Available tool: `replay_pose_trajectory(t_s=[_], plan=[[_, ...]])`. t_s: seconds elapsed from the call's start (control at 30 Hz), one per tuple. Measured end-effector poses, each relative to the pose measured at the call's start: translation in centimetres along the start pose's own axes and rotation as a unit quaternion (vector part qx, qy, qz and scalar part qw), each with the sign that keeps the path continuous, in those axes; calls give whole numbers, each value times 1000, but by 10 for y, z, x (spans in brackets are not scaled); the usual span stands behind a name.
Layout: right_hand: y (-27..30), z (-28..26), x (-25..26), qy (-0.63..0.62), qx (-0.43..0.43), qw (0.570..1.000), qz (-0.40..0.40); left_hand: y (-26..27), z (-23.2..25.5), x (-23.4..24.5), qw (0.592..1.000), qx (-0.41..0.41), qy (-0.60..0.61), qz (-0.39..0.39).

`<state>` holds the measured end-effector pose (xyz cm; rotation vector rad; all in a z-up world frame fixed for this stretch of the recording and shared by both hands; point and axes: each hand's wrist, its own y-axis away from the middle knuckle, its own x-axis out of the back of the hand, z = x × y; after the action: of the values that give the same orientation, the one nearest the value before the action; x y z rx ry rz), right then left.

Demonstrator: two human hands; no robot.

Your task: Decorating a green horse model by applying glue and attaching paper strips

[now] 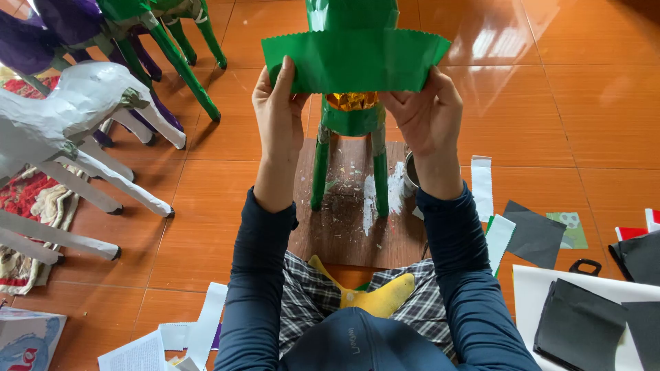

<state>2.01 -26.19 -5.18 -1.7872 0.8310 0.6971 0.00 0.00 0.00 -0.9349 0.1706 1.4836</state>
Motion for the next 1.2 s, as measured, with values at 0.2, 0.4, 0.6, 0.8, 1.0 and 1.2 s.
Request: replay_pose_trajectory(t_s=[0.2, 0.4, 0.6, 0.8, 1.0, 1.2], plan=[[-5, 10, -1, -40, 31, 998, 29, -4, -15, 9, 1000, 15, 9, 15], [-8, 18, 16, 64, 10, 992, 105, -13, -17, 7, 995, 52, -37, 79], [-8, 25, 18, 93, 33, 986, 137, -19, -26, -8, 992, 9, -86, 91], [-10, 32, 10, 111, 34, 981, 158, -24, -43, -14, 982, 3, -164, 95], [-24, 41, -1, 145, 1, 963, 227, -30, -63, -9, 992, -51, -113, 35], [-31, 49, 2, 179, 2, 967, 179, -42, -79, -2, 992, -60, -100, 40]])
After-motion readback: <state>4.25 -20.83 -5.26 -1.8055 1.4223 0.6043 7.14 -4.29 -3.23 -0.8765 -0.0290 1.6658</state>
